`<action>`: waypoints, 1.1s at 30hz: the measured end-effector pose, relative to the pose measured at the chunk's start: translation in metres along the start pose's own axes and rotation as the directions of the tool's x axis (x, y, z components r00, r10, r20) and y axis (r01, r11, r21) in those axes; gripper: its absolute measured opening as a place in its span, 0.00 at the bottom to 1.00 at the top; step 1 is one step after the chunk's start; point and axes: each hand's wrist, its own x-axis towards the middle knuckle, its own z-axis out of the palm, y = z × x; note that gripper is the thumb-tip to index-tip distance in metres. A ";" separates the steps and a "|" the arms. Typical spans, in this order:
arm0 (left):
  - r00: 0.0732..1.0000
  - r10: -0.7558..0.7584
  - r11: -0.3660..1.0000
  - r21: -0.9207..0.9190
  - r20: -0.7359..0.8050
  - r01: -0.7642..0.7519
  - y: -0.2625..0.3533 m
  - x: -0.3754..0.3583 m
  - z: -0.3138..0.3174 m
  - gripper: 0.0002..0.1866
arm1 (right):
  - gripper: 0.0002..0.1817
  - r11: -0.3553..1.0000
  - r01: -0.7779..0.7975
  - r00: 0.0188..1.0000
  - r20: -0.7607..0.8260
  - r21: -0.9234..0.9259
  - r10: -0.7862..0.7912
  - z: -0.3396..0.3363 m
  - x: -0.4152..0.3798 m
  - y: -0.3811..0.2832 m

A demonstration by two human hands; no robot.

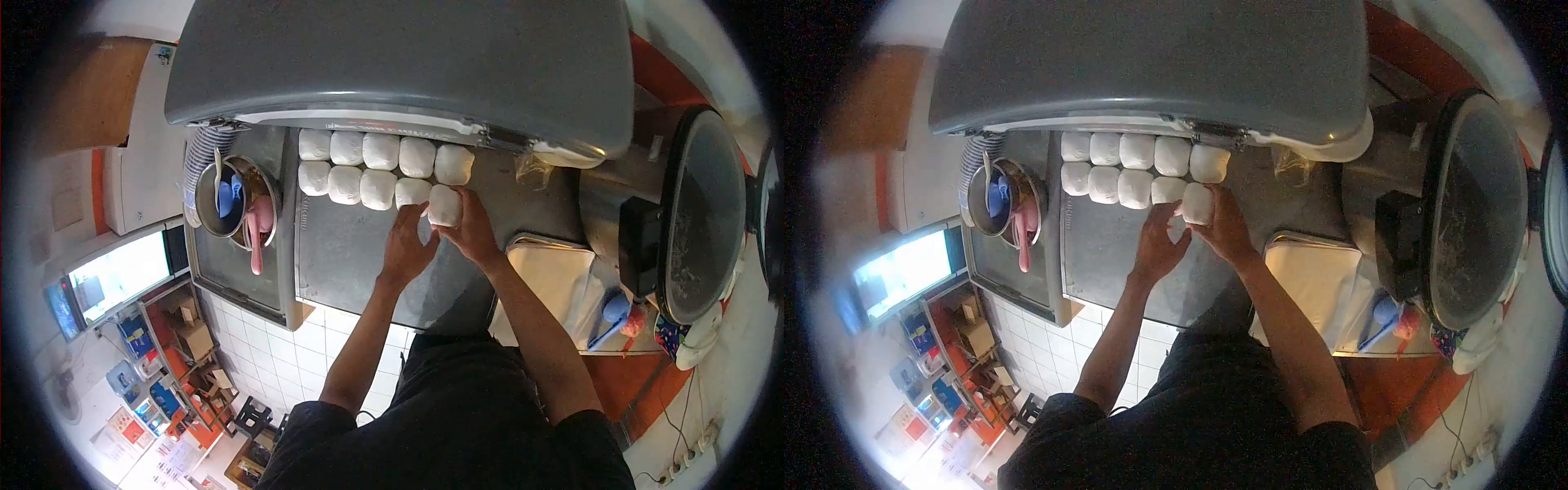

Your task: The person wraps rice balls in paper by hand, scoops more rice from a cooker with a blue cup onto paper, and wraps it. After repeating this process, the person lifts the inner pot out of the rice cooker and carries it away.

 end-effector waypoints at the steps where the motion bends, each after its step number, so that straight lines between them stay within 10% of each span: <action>1: 0.997 0.039 0.989 0.143 -0.068 -0.028 0.004 -0.002 -0.005 0.39 | 0.48 1.000 -0.004 1.000 0.003 0.001 0.004 0.000 0.003 0.002; 3: 0.991 0.098 0.952 0.301 -0.094 -0.065 0.004 -0.002 -0.004 0.40 | 0.48 0.930 0.179 0.983 0.021 -0.320 -0.182 -0.001 0.008 0.006; 10: 0.947 0.312 0.746 0.636 -0.075 -0.195 -0.051 0.007 0.023 0.44 | 0.52 0.979 -0.032 0.997 -0.081 -0.200 0.016 0.004 -0.003 -0.003; 13: 0.917 0.183 0.897 0.443 -0.355 -0.007 -0.058 -0.004 -0.008 0.54 | 0.49 0.958 0.051 0.998 -0.026 -0.281 -0.060 -0.003 -0.010 -0.010; 15: 0.679 0.342 0.899 0.436 -0.649 -0.036 -0.128 0.010 -0.028 0.68 | 0.48 0.936 -0.106 0.992 0.033 -0.337 0.125 0.001 -0.014 -0.015; 18: 0.851 0.008 0.980 0.175 -0.525 0.099 -0.127 0.022 -0.059 0.77 | 0.46 0.891 0.059 0.994 -0.057 -0.450 -0.095 0.015 -0.018 0.005; 21: 0.873 -0.090 0.970 0.155 -0.480 0.185 -0.121 0.033 -0.062 0.79 | 0.42 0.850 -0.078 0.996 -0.014 -0.521 0.083 0.022 -0.007 0.007; 23: 0.859 -0.048 0.962 0.209 -0.510 0.178 -0.122 0.028 -0.059 0.75 | 0.40 0.798 0.117 0.992 0.038 -0.591 -0.118 0.006 -0.003 -0.020; 26: 0.840 -0.059 0.947 0.235 -0.540 0.217 -0.146 0.016 -0.023 0.62 | 0.34 0.971 -0.010 1.000 0.004 -0.237 0.012 -0.050 -0.038 -0.063; 29: 0.840 -0.064 0.984 0.104 -0.539 0.142 -0.084 -0.035 0.004 0.52 | 0.24 0.976 -0.215 0.932 -0.304 -0.032 0.196 -0.136 -0.106 -0.077; 33: 0.914 0.022 0.991 -0.109 -0.405 -0.072 -0.042 -0.079 0.049 0.46 | 0.31 0.673 -0.613 0.568 -0.823 -0.414 0.012 -0.232 -0.225 0.004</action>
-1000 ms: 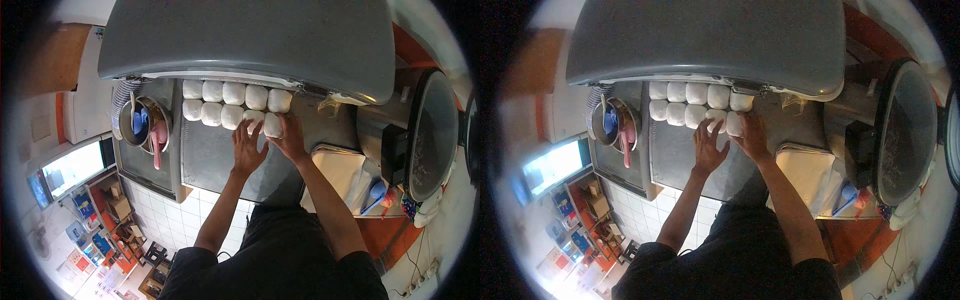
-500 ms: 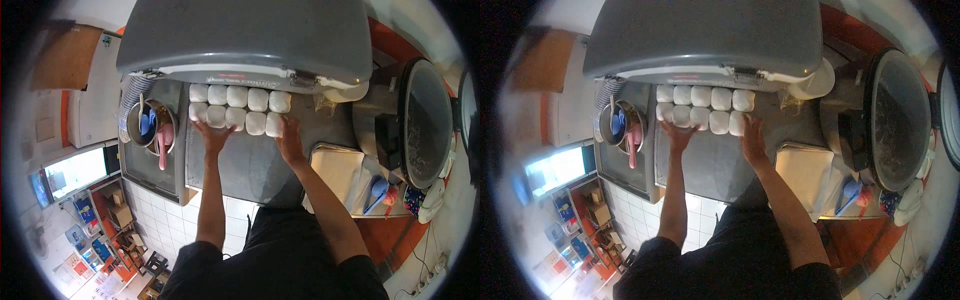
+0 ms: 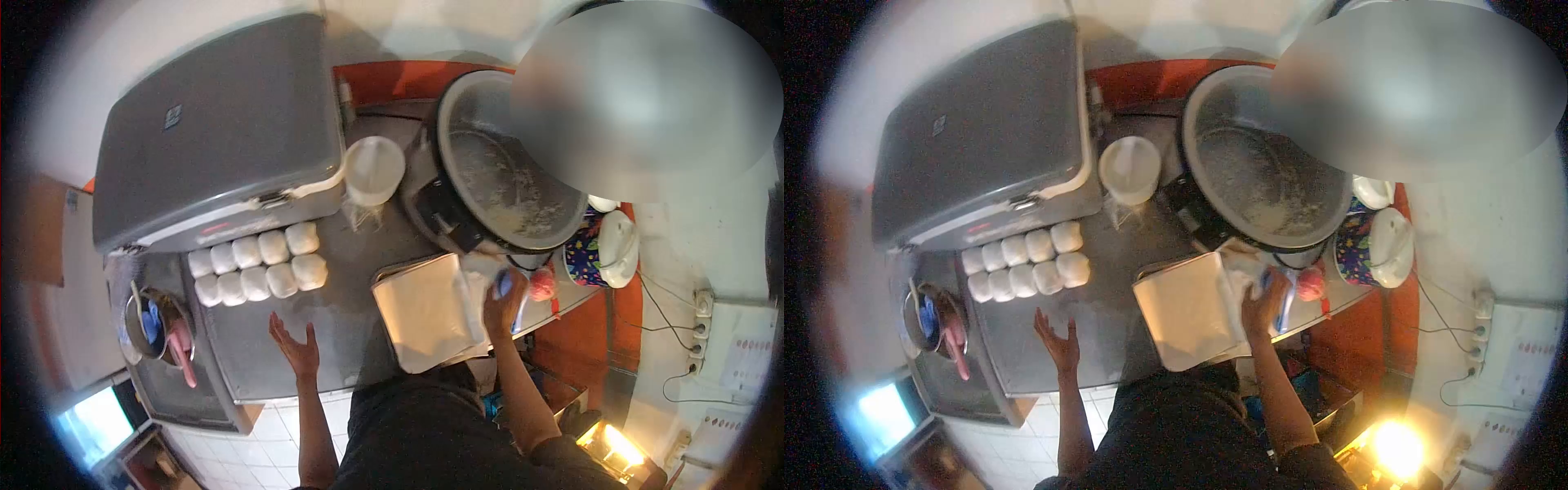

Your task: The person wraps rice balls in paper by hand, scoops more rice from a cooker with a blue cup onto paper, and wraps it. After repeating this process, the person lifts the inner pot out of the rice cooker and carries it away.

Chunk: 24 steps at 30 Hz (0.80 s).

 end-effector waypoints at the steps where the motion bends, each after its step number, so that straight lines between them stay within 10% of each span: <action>1: 1.000 0.012 1.000 -0.016 0.008 -0.012 0.016 -0.005 0.008 0.46 | 0.33 0.999 -0.045 0.998 -0.037 0.001 0.045 0.000 -0.008 0.054; 7: 0.944 0.153 0.988 -0.032 0.292 -0.150 0.114 0.002 0.042 0.44 | 0.31 0.908 -0.377 0.799 0.431 -0.182 0.418 0.004 -0.029 0.160; 10: 0.896 0.328 0.943 -0.152 0.299 -0.295 0.173 0.028 0.055 0.46 | 0.29 0.983 -0.167 0.739 0.650 -0.076 0.176 -0.057 0.006 0.149; 12: 0.883 0.371 0.922 -0.230 0.288 -0.312 0.213 0.041 0.060 0.49 | 0.29 0.979 -0.189 0.409 0.912 0.077 0.008 -0.147 0.063 0.102; 13: 0.883 0.363 0.925 -0.230 0.299 -0.302 0.230 0.046 0.066 0.49 | 0.30 0.906 -0.413 0.225 0.954 -0.091 0.198 -0.199 0.113 0.019; 15: 0.783 0.583 0.810 -0.236 0.216 -0.537 0.259 0.056 0.080 0.53 | 0.28 0.886 -0.377 0.496 0.867 0.270 -0.053 -0.240 0.156 -0.030; 17: 0.756 0.630 0.772 -0.247 0.179 -0.586 0.284 0.060 0.098 0.53 | 0.29 0.993 0.035 0.705 0.701 0.113 -0.104 -0.243 0.200 -0.072; 24: 0.654 0.754 0.651 -0.194 0.054 -0.734 0.304 0.066 0.153 0.47 | 0.13 0.461 0.791 0.491 0.867 -0.403 -0.084 -0.030 0.316 -0.051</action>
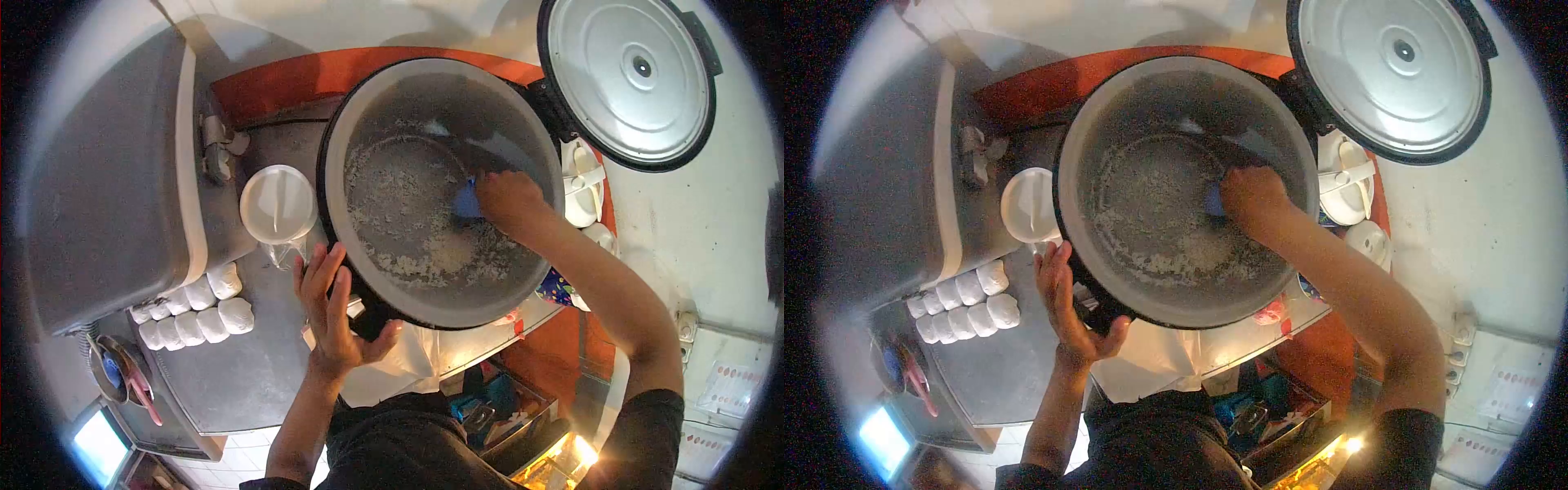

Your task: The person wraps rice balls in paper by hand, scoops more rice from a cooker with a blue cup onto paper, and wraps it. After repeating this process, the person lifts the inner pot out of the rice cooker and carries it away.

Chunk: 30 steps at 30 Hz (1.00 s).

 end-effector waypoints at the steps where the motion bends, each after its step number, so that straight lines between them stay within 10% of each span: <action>1: 1.000 -0.030 0.999 0.029 -0.001 0.030 -0.002 -0.001 0.003 0.44 | 0.11 0.995 0.062 0.995 0.079 -0.073 -0.056 0.009 0.013 -0.003; 7: 0.995 0.001 1.000 -0.013 -0.095 -0.002 -0.005 -0.011 0.013 0.34 | 0.14 0.962 0.266 0.831 0.489 0.066 -0.263 0.003 0.034 -0.013; 13: 0.995 0.005 1.000 -0.017 -0.095 -0.006 -0.007 -0.020 0.014 0.33 | 0.17 0.908 0.027 0.590 0.727 0.418 -0.352 0.034 0.055 -0.011; 18: 0.989 0.076 0.996 -0.044 -0.129 -0.082 -0.014 -0.022 0.017 0.31 | 0.21 0.677 -0.147 0.619 0.601 0.721 -0.506 0.036 0.043 -0.043; 21: 0.988 0.069 0.997 -0.015 -0.141 -0.072 -0.013 -0.023 0.017 0.31 | 0.20 0.655 0.074 0.630 0.474 0.752 -0.615 0.025 0.053 -0.074; 26: 0.986 0.059 0.998 0.028 -0.157 -0.055 -0.011 -0.024 0.018 0.31 | 0.13 0.246 -0.491 0.772 0.548 0.836 -0.321 0.008 0.043 -0.103; 30: 0.991 0.049 0.997 0.059 -0.127 -0.042 -0.011 -0.025 0.015 0.31 | 0.06 0.351 -0.428 0.834 0.514 0.832 -0.200 0.004 0.068 -0.117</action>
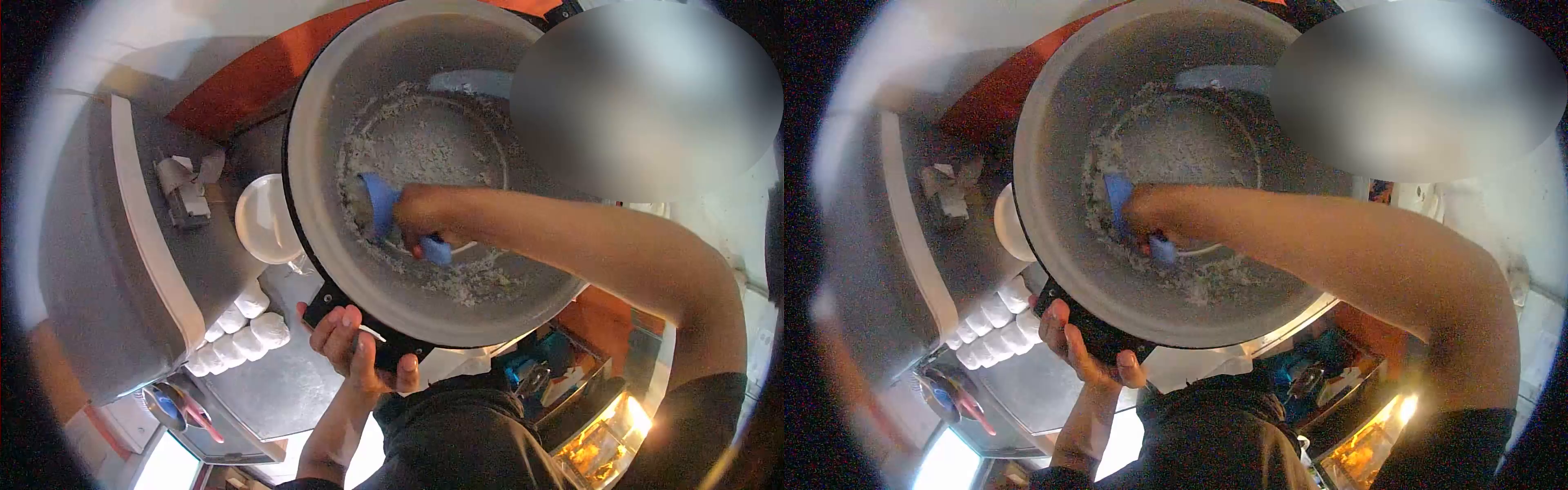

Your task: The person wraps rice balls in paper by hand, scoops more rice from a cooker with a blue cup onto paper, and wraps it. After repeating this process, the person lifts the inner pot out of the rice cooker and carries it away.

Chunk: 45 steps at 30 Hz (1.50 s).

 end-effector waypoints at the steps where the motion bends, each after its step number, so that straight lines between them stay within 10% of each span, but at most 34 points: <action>1: 1.000 0.003 1.000 0.005 0.007 -0.004 0.000 0.002 0.000 0.31 | 0.04 0.976 0.209 0.978 0.001 -0.059 -0.209 -0.005 -0.003 0.003; 3: 1.000 0.016 1.000 0.009 0.014 -0.016 0.000 0.005 -0.002 0.31 | 0.03 0.905 0.411 0.911 0.006 -0.113 -0.413 -0.015 -0.015 -0.002; 5: 0.992 0.116 0.993 0.011 0.049 -0.117 -0.003 0.009 -0.001 0.36 | 0.04 0.926 0.184 0.973 0.073 0.330 -0.219 -0.029 -0.029 -0.016; 12: 0.997 0.071 0.997 0.012 0.042 -0.072 -0.004 0.004 -0.002 0.34 | 0.08 0.916 0.097 0.986 0.091 0.389 -0.143 -0.073 -0.004 0.018; 14: 0.996 0.072 0.997 0.009 0.045 -0.073 -0.004 0.002 -0.002 0.34 | 0.15 0.923 0.172 0.969 -0.110 -0.344 -0.222 -0.080 -0.006 0.003; 17: 0.995 0.088 0.996 -0.015 0.038 -0.087 -0.005 0.003 -0.001 0.33 | 0.21 0.663 0.187 0.947 -0.046 -0.724 -0.317 -0.062 0.024 -0.025; 26: 0.998 0.015 0.997 -0.074 -0.057 -0.020 -0.004 0.006 0.008 0.24 | 0.14 0.249 0.465 0.854 0.357 -0.850 -0.378 0.004 0.042 0.011; 27: 0.998 0.017 0.997 -0.073 -0.055 -0.021 -0.005 0.004 0.008 0.24 | 0.14 0.250 0.466 0.854 0.357 -0.849 -0.379 0.006 0.022 0.007; 29: 0.998 0.031 0.998 -0.052 -0.050 -0.034 -0.005 0.003 0.006 0.26 | 0.17 0.831 0.333 0.942 0.114 -0.444 -0.316 0.000 -0.034 -0.003; 33: 0.996 0.039 0.998 -0.038 -0.076 -0.042 -0.003 0.005 0.009 0.28 | 0.22 0.633 0.446 0.862 0.115 -0.633 -0.493 0.013 -0.008 0.039; 39: 0.998 0.016 1.000 -0.018 -0.058 -0.017 -0.004 0.004 0.005 0.28 | 0.25 0.854 0.360 0.918 0.304 -0.376 -0.253 -0.044 -0.063 0.036; 45: 0.998 0.058 0.998 0.000 -0.014 -0.058 -0.007 0.002 0.002 0.32 | 0.27 0.657 0.376 0.775 -0.166 -0.654 -0.609 -0.029 -0.067 0.034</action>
